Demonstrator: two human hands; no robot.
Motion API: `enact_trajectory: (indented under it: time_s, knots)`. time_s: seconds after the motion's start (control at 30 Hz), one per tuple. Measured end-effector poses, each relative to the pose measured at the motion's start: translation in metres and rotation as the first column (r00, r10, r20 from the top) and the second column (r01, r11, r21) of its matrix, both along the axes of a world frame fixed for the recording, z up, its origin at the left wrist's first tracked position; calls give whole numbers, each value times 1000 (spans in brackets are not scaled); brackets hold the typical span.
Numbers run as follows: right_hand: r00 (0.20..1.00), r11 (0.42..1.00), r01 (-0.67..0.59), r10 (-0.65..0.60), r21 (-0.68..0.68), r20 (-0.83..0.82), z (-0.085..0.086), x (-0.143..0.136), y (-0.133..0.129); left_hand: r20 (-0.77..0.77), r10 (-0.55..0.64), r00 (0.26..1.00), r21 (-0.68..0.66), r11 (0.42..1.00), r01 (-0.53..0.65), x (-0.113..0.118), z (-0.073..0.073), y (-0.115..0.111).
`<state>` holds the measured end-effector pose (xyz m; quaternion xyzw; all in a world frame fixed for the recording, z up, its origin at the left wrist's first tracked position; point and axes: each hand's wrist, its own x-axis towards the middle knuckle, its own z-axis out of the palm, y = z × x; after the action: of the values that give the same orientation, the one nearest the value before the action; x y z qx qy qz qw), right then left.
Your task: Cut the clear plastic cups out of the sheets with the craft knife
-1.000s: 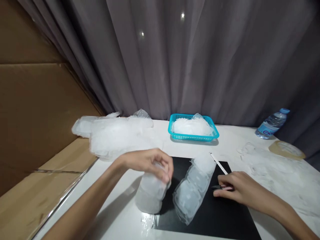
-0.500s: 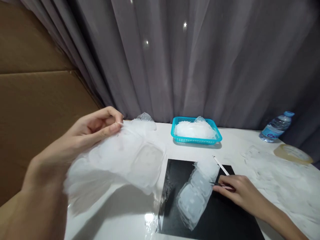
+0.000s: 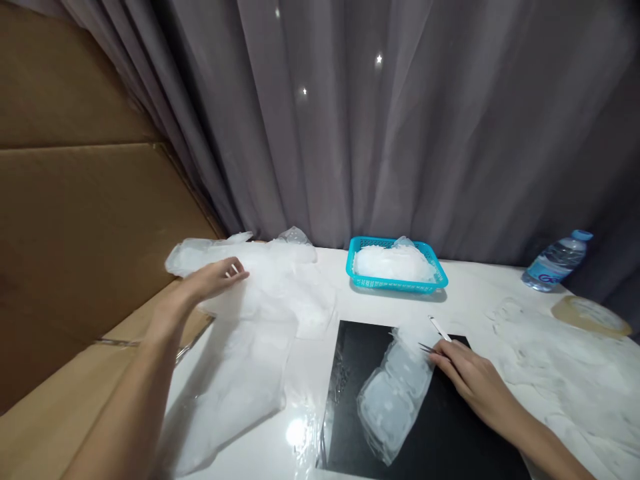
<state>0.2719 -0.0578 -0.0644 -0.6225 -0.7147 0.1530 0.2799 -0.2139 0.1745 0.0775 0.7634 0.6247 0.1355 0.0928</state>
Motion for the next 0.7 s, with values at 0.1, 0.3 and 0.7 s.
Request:
enact_trajectory:
  time_s: [0.1, 0.3, 0.7]
  knots:
    - [1000, 1000, 1, -1, 0, 18, -6, -3, 0, -159, 93, 983, 157, 985, -68, 14, -11, 6]
    - [996, 998, -39, 35, 39, 82, -14, -14, 2, -410, 120, 904, 167, 984, -54, 51, -49, 5]
    - [986, 983, -112, 91, 149, 142, -24, -13, 5, -498, 73, 864, 145, 989, 1, 62, -22, 32]
